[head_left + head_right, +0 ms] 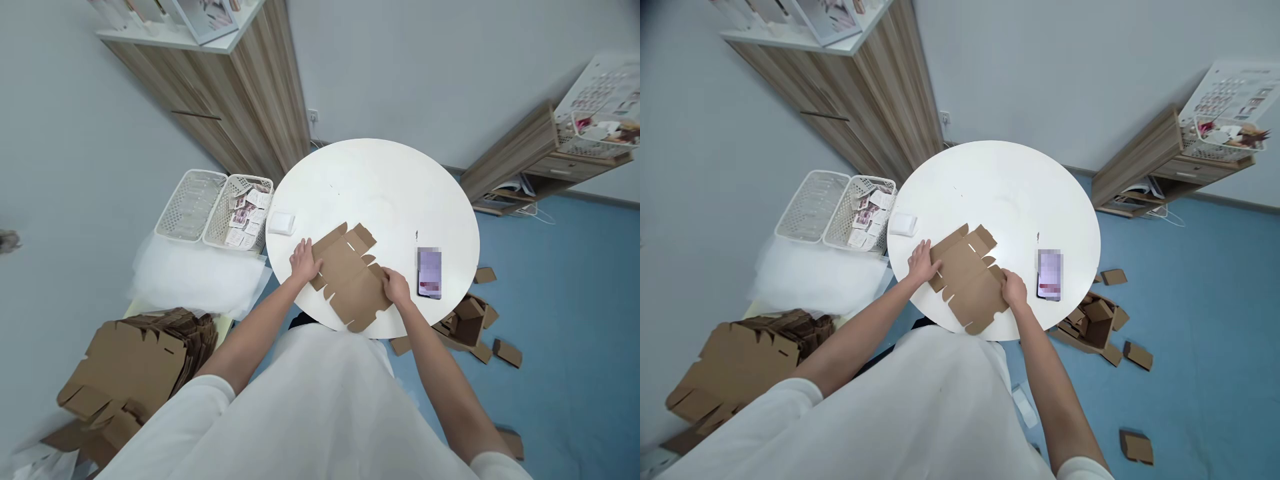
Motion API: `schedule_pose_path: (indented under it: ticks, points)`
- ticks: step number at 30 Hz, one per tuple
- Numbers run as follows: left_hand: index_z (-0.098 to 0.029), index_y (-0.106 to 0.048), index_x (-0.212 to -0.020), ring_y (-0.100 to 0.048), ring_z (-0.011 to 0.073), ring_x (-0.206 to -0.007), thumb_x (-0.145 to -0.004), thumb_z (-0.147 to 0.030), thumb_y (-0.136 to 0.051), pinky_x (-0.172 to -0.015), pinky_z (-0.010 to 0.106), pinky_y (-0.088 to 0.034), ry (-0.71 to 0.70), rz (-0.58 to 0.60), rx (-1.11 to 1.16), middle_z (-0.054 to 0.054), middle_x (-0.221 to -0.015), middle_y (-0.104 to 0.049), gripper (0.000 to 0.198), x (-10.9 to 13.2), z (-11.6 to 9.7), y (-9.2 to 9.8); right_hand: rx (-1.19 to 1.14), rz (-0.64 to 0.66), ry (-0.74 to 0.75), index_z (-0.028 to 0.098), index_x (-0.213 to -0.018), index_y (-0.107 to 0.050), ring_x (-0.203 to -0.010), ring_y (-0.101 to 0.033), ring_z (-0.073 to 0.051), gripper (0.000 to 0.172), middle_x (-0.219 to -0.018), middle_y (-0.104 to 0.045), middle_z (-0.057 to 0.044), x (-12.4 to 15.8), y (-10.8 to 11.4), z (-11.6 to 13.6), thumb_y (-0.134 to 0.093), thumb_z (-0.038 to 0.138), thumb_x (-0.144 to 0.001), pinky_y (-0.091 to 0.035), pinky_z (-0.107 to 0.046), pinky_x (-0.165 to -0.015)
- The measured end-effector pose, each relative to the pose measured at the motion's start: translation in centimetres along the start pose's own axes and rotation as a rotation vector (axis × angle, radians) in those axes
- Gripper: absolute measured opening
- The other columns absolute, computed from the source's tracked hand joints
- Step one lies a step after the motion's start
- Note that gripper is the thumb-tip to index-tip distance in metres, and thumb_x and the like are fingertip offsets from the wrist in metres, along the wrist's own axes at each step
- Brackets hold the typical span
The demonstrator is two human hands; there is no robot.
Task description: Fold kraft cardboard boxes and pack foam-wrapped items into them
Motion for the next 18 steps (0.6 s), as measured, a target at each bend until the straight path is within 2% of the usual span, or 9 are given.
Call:
schedule_pose_path:
  ticks: [3, 6, 8, 11, 12, 14, 16, 18]
  points:
    - [-0.019, -0.032, -0.130, -0.039, 0.0337, -0.119, -0.077, -0.031, -0.051, -0.093, 0.051, -0.032, 0.054, 0.112, -0.026, 0.017, -0.128, -0.044, 0.057, -1.2, 0.8, -0.1, -0.005, -0.078, -0.020, 0.021, -0.110, -0.057, -0.087, -0.056, -0.022, 0.040, -0.093, -0.062, -0.008, -1.3, 0.7, 0.1, -0.047, 0.021, -0.072, -0.041, -0.034, -0.076]
    - [-0.020, -0.039, -0.125, -0.044, 0.0313, -0.114, -0.078, -0.027, -0.048, -0.089, 0.047, -0.037, 0.045, 0.145, -0.053, 0.015, -0.123, -0.048, 0.048, -1.5, 1.4, -0.2, 0.019, -0.059, -0.102, 0.020, -0.105, -0.059, -0.081, -0.056, -0.021, 0.036, -0.090, -0.062, -0.007, -1.2, 0.8, -0.5, -0.048, 0.024, -0.071, -0.041, -0.034, -0.072]
    - [-0.019, -0.038, -0.127, -0.042, 0.0312, -0.116, -0.078, -0.027, -0.049, -0.090, 0.046, -0.036, 0.037, 0.074, -0.068, 0.016, -0.125, -0.045, 0.051, -1.4, 1.5, -0.1, 0.021, -0.046, -0.155, 0.021, -0.092, -0.061, -0.075, -0.056, -0.020, 0.026, -0.083, -0.063, -0.005, -0.5, 0.8, -1.0, -0.046, 0.024, -0.071, -0.041, -0.033, -0.068]
    - [-0.016, -0.027, -0.134, -0.032, 0.0338, -0.123, -0.077, -0.037, -0.051, -0.095, 0.049, -0.030, 0.080, -0.082, -0.061, 0.019, -0.135, -0.034, 0.065, -0.5, 1.5, -0.2, -0.035, -0.139, -0.217, 0.021, -0.079, -0.059, -0.067, -0.055, -0.018, 0.017, -0.074, -0.063, -0.003, 0.9, 0.5, -1.4, -0.045, 0.027, -0.071, -0.039, -0.030, -0.063]
    - [-0.015, -0.024, -0.135, -0.030, 0.0344, -0.124, -0.077, -0.039, -0.051, -0.096, 0.049, -0.029, 0.086, -0.090, -0.044, 0.019, -0.137, -0.031, 0.068, -0.1, 1.3, -0.5, -0.064, -0.169, -0.232, 0.021, -0.078, -0.058, -0.064, -0.054, -0.017, 0.016, -0.071, -0.062, -0.003, 1.3, 0.3, -1.4, -0.046, 0.028, -0.070, -0.039, -0.030, -0.061]
    - [-0.016, -0.022, -0.136, -0.030, 0.0341, -0.124, -0.077, -0.043, -0.050, -0.095, 0.049, -0.030, 0.063, -0.022, 0.009, 0.018, -0.137, -0.031, 0.070, 0.9, 0.8, -1.4, -0.120, -0.156, -0.258, 0.021, -0.078, -0.056, -0.059, -0.053, -0.017, 0.016, -0.065, -0.060, -0.001, 2.1, -0.4, -1.3, -0.047, 0.031, -0.069, -0.039, -0.029, -0.058]
    - [-0.017, -0.024, -0.135, -0.031, 0.0331, -0.124, -0.077, -0.045, -0.050, -0.095, 0.048, -0.030, -0.010, 0.074, 0.054, 0.017, -0.136, -0.033, 0.070, 2.1, 0.1, -2.2, -0.128, -0.058, -0.277, 0.021, -0.077, -0.055, -0.056, -0.052, -0.016, 0.016, -0.061, -0.058, 0.001, 2.7, -1.1, -0.9, -0.049, 0.033, -0.068, -0.039, -0.029, -0.057]
    - [-0.019, -0.027, -0.135, -0.024, 0.0340, -0.128, -0.072, -0.051, -0.055, -0.099, 0.050, -0.024, -0.112, 0.083, 0.044, 0.017, -0.140, -0.028, 0.075, 3.4, -0.7, -2.4, -0.058, -0.045, -0.261, 0.022, -0.081, -0.056, -0.062, -0.054, -0.017, 0.020, -0.068, -0.059, -0.001, 2.9, -1.0, -0.3, -0.053, 0.036, -0.067, -0.040, -0.030, -0.060]
Point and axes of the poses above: each hand's wrist, its own x-axis away from the middle knuckle, its own y-axis out of the back of the hand, z = x × y, the point moved 4 cm from there along -x, towards the middle knuckle
